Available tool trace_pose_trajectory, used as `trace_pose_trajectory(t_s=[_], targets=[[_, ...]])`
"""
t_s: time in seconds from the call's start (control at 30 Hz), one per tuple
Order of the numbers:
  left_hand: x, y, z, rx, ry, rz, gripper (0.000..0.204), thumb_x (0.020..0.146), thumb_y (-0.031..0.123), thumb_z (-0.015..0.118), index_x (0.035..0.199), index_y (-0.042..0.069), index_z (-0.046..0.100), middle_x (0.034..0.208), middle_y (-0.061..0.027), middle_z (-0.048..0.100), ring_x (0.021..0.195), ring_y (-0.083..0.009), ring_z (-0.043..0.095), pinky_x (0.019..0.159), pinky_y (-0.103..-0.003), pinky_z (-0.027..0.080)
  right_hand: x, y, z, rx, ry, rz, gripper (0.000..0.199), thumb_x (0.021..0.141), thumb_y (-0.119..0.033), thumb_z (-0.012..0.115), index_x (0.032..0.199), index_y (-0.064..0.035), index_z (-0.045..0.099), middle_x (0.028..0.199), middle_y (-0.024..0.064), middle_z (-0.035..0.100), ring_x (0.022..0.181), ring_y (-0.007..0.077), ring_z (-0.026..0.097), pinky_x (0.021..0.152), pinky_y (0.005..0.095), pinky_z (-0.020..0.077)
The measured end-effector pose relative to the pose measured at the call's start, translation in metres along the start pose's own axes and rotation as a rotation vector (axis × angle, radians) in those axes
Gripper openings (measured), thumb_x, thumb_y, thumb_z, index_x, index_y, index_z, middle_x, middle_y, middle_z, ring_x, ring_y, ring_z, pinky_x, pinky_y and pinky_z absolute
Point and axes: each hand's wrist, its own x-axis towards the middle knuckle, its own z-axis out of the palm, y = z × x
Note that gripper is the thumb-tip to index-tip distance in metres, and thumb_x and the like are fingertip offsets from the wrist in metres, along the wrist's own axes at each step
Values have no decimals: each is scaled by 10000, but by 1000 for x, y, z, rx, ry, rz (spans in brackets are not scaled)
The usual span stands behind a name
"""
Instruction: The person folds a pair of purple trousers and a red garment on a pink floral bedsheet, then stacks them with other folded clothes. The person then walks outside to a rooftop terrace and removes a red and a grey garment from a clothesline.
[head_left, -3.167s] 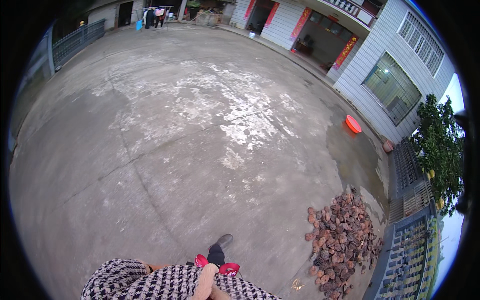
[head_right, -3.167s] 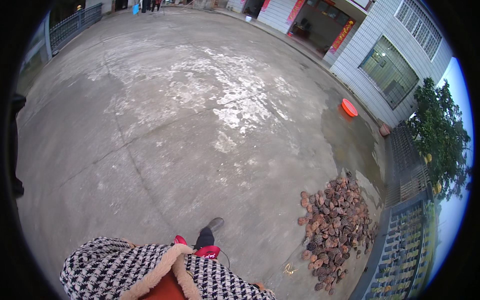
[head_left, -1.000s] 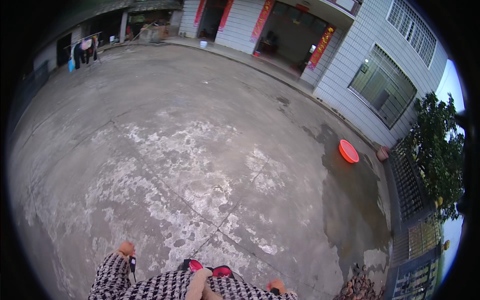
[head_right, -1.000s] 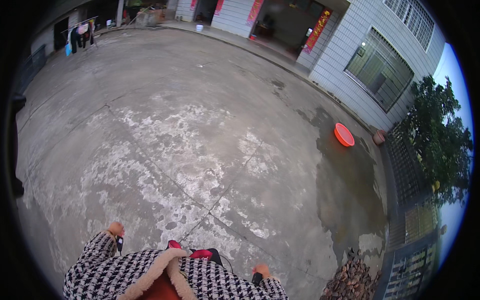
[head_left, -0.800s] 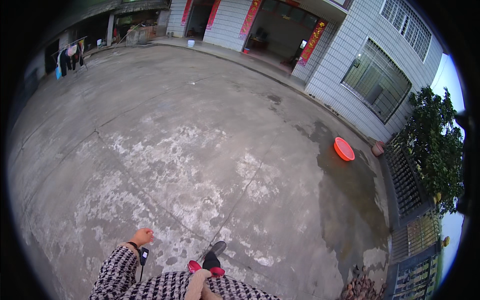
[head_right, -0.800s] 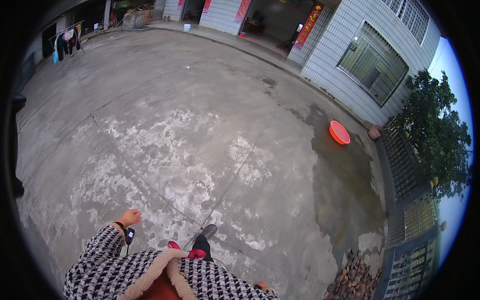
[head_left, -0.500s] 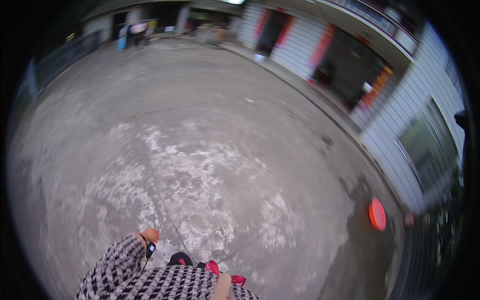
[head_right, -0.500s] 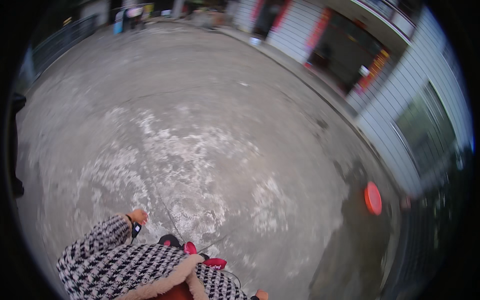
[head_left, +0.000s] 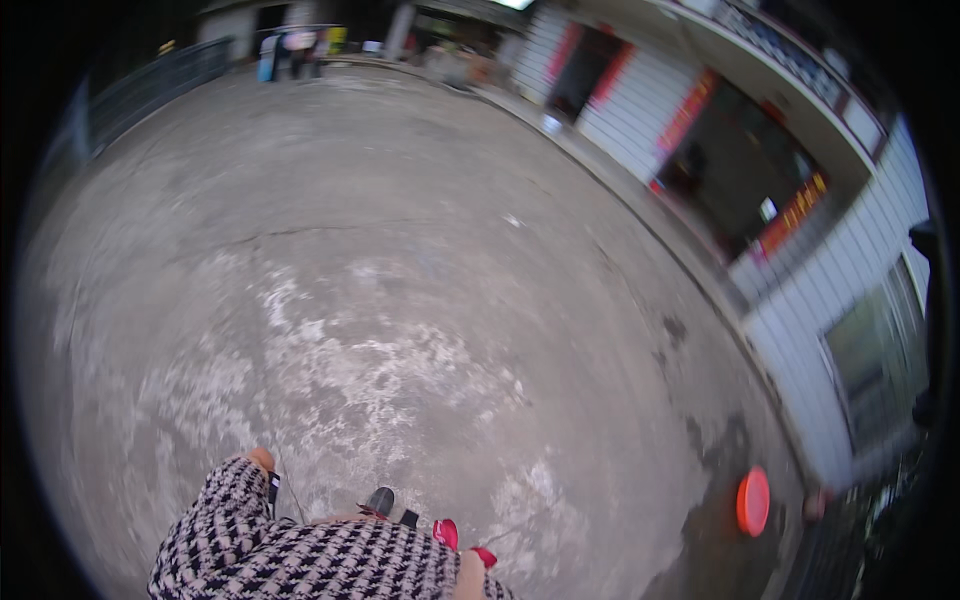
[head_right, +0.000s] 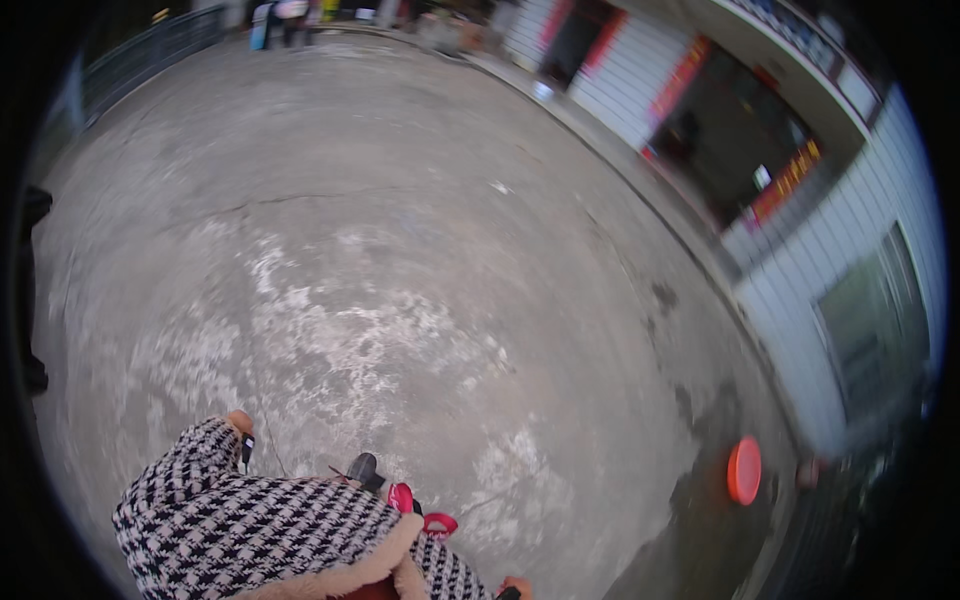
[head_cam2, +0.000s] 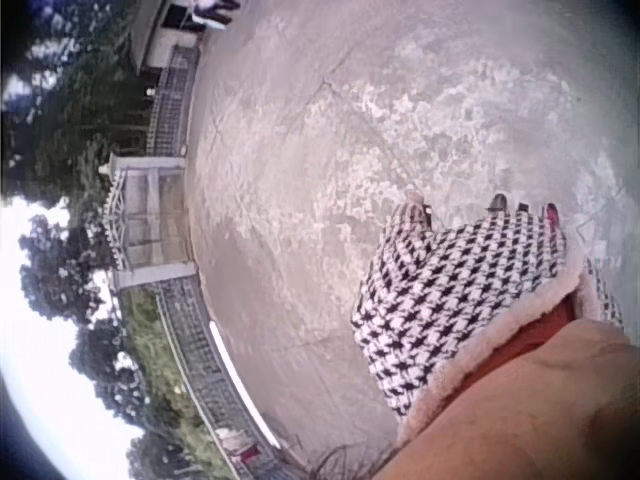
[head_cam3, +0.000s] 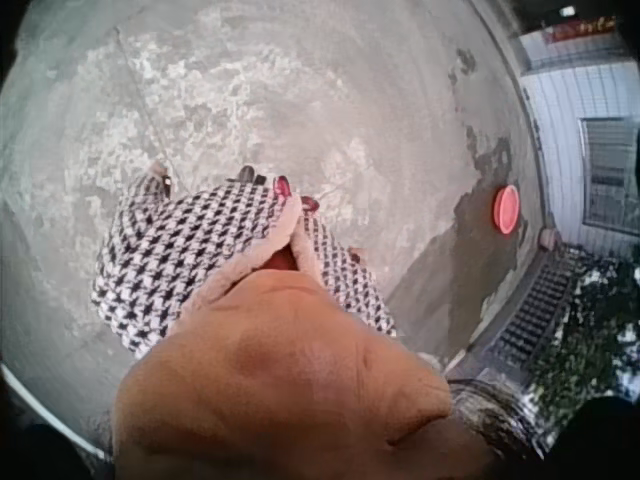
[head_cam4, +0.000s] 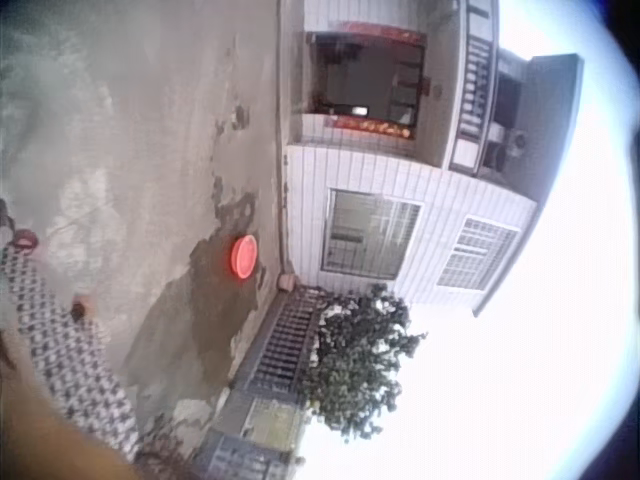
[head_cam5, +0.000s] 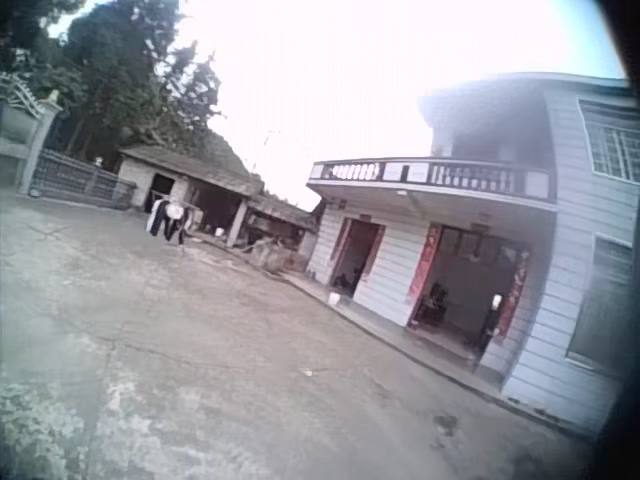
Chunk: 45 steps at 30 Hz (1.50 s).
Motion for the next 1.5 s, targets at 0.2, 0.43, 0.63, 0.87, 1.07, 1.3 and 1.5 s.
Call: trace_pose_trajectory(t_s=[0.2, 0.43, 0.63, 0.87, 1.07, 1.3, 1.5], targets=[[190, 35, -280, -1203, 189, -408, 221, 887, 181, 491, 916, 13, 632, 801, -109, 649, 598, -171, 635, 539, -311, 516, -69, 80, -39, 169, 84, 323, 211, 757, -215, 553, 637, -53, 617, 688, 90, 647, 674, 236, 644, 588, 348, 503], [384, 134, -472, -1332, 75, -80, 198, 923, 164, 478, 1030, 26, 572, 810, -90, 644, 614, -182, 631, 524, -286, 500, 25, 52, -139, 93, -75, 558, 177, 709, -236, 574, 634, -92, 645, 686, 92, 651, 667, 242, 640, 595, 364, 500], [455, 158, -538, -1447, -40, -349, 194, 911, 172, 510, 1026, 21, 546, 823, -122, 653, 639, -233, 655, 518, -334, 521, 194, 38, -395, -281, -97, 256, 154, 667, -254, 592, 631, -125, 668, 684, 94, 655, 661, 247, 637, 601, 377, 496], [527, 117, -522, -394, -24, 519, 197, 893, 146, 520, 994, -18, 559, 835, -181, 643, 666, -325, 647, 538, -446, 526, 457, -69, -604, 363, 497, 341, 256, 842, -253, 508, 691, -89, 632, 591, 46, 606, 590, 170, 608, 506, 320, 482], [682, 108, -621, -390, -289, 218, 186, 898, 170, 501, 951, 13, 586, 794, -131, 646, 642, -273, 642, 534, -399, 517, 585, -111, -674, 380, 287, 346, 284, 832, -285, 531, 654, -83, 621, 586, 76, 607, 584, 210, 615, 514, 361, 479], [920, 161, -909, -1277, -72, -326, 181, 905, 171, 480, 932, 35, 597, 752, -87, 645, 615, -216, 636, 527, -342, 510, 586, -33, -675, 21, 19, 578, 175, 808, -171, 527, 674, -89, 604, 665, 57, 642, 644, 219, 654, 537, 341, 515], [1102, 246, -1097, -1338, 112, -44, 176, 919, 138, 465, 973, 14, 576, 770, -96, 647, 597, -176, 630, 524, -293, 514, 663, -17, -709, -63, -46, 558, 142, 781, -197, 567, 711, -97, 638, 718, 60, 654, 689, 223, 647, 612, 337, 514]])
